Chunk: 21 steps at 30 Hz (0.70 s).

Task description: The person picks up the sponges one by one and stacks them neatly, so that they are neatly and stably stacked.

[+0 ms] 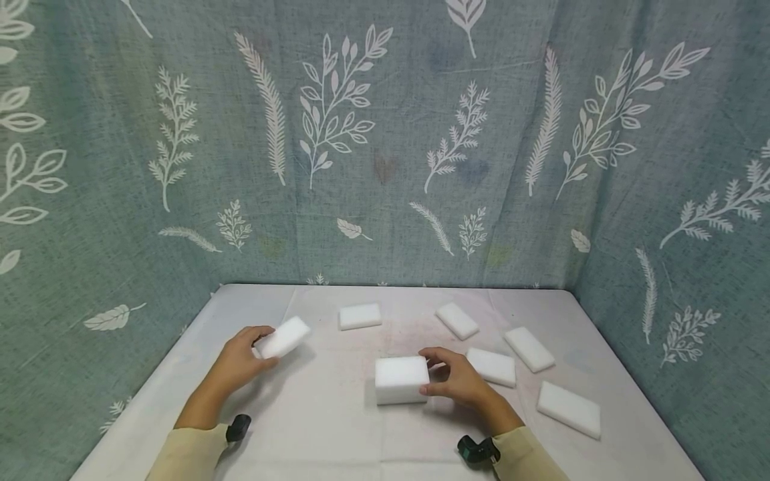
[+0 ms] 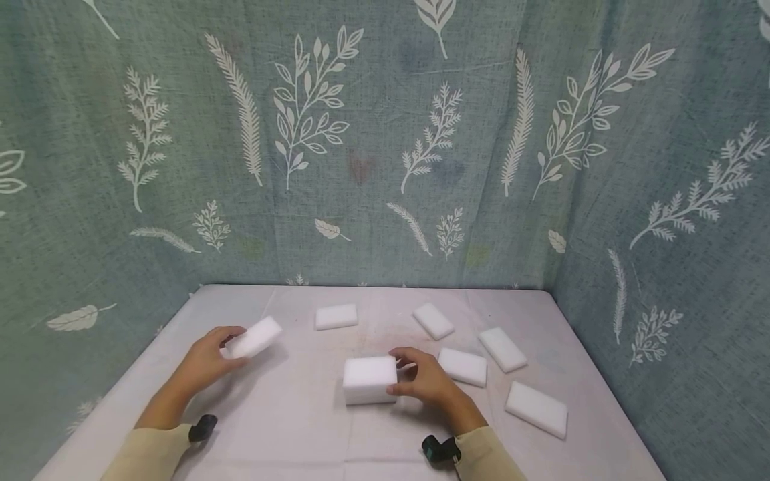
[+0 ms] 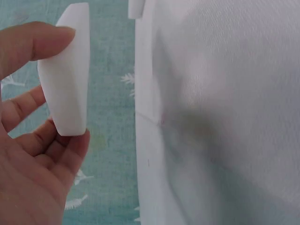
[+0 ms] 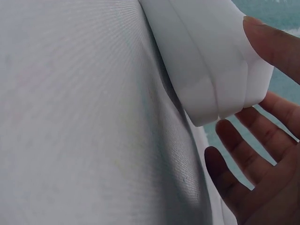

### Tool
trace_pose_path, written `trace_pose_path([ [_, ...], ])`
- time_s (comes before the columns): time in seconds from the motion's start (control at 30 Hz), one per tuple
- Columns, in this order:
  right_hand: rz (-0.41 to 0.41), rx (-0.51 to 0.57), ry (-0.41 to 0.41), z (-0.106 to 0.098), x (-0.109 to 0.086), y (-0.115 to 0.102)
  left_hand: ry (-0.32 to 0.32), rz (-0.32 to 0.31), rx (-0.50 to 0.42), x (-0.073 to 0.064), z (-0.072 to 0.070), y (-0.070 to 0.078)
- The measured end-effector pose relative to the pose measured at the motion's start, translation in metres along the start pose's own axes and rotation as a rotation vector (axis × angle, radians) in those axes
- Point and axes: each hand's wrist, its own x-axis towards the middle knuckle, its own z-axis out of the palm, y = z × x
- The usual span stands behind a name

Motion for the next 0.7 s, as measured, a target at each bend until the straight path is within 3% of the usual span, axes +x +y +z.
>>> trace_pose_path([
  [0.17,0.006,0.000,-0.003,0.000,0.001,-0.001,0.016,0.045,-0.028,0.000,0.002,0.006],
  [0.5,-0.014,-0.010,0.008,0.001,0.001,-0.001,0.022,0.274,-0.043,0.004,0.016,0.018],
  [0.7,-0.045,-0.008,0.021,0.001,0.003,0.001,-0.008,0.325,-0.071,0.007,0.025,0.032],
])
